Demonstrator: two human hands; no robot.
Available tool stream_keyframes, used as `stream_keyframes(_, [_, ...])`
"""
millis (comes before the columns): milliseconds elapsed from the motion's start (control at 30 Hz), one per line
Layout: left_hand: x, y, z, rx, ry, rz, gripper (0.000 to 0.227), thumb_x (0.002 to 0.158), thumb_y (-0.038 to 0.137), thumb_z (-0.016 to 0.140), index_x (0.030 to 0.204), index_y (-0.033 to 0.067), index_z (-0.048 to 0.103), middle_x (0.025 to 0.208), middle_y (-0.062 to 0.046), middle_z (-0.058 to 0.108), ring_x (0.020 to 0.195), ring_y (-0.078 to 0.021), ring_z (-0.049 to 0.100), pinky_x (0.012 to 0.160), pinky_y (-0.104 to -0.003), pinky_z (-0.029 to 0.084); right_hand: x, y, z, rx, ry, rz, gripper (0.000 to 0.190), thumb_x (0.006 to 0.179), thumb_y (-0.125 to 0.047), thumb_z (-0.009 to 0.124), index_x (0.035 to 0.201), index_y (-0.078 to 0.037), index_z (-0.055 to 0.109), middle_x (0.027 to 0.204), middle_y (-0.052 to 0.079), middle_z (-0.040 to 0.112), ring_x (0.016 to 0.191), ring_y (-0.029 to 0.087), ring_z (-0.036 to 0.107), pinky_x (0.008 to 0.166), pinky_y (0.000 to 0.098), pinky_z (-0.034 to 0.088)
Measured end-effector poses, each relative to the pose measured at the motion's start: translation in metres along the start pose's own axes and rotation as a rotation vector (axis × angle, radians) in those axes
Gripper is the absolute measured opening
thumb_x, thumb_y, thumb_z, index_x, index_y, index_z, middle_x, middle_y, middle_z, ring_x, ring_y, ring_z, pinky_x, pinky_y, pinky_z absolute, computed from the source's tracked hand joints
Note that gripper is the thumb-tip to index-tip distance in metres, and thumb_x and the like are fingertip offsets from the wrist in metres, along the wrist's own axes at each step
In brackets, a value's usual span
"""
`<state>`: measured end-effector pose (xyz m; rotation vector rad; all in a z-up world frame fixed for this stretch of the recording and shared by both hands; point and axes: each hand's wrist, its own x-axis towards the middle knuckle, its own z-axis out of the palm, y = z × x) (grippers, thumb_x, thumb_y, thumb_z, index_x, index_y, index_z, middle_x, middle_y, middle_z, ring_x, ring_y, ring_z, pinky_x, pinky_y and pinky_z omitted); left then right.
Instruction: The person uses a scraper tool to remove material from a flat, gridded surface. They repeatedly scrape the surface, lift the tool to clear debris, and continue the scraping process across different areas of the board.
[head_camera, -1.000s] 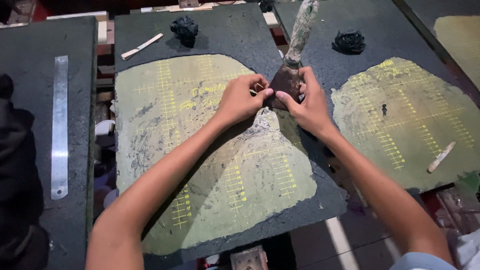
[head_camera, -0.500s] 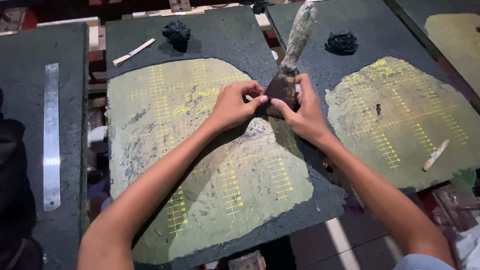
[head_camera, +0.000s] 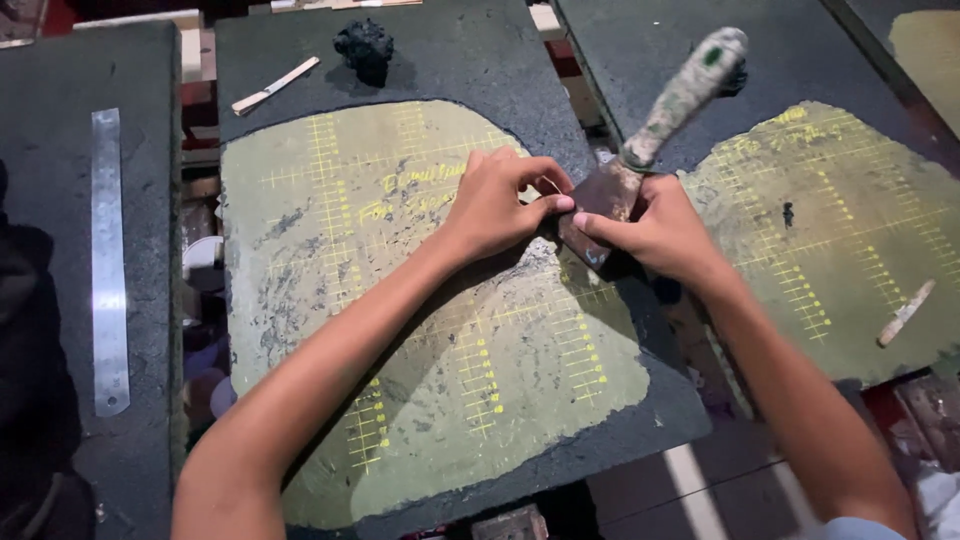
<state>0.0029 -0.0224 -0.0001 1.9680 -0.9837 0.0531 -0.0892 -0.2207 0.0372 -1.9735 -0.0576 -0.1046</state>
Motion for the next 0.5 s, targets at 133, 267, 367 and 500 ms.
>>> stream_keyframes(133, [0.001, -0.003, 0.001, -0.026, 0.016, 0.034, 0.011, 0.087, 0.034, 0.08, 0.096, 0.0316, 0.073, 0.08, 0.009, 0.074, 0.086, -0.0178, 0.059, 0.086, -0.036, 0.034, -0.007, -0.009, -0.003, -0.003, -0.017, 0.146, 0.031, 0.084, -0.007, 0.081, 0.058, -0.002, 0.063, 0.046, 0.007, 0.057, 0.041, 0.011, 0.052, 0.041, 0.0256, 0.039])
stream_keyframes(267, [0.001, -0.002, 0.002, -0.077, -0.014, 0.062, 0.012, 0.086, 0.035, 0.082, 0.093, 0.031, 0.074, 0.078, 0.01, 0.074, 0.085, -0.0167, 0.058, 0.087, -0.035, 0.033, -0.009, 0.012, -0.011, 0.185, -0.027, 0.244, 0.028, 0.089, -0.015, 0.082, 0.074, -0.001, 0.063, 0.056, 0.012, 0.059, 0.036, 0.013, 0.048, 0.029, 0.0256, 0.034])
stream_keyframes(367, [-0.001, 0.0, 0.001, -0.07, -0.019, 0.077, 0.011, 0.087, 0.035, 0.082, 0.094, 0.0305, 0.075, 0.078, 0.009, 0.075, 0.084, -0.0166, 0.059, 0.087, -0.035, 0.034, -0.007, 0.017, -0.003, 0.213, -0.035, 0.258, 0.023, 0.091, -0.015, 0.077, 0.082, 0.001, 0.063, 0.057, 0.014, 0.059, 0.031, 0.013, 0.044, 0.024, 0.0245, 0.03])
stream_keyframes(500, [0.001, -0.004, 0.007, -0.14, 0.024, 0.01, 0.013, 0.091, 0.04, 0.078, 0.102, 0.0333, 0.074, 0.082, 0.013, 0.077, 0.082, -0.0119, 0.059, 0.086, -0.031, 0.038, -0.006, 0.0, 0.006, 0.193, 0.035, 0.115, 0.019, 0.095, -0.002, 0.068, 0.079, 0.005, 0.062, 0.05, 0.017, 0.053, 0.022, 0.019, 0.043, 0.021, 0.0269, 0.029])
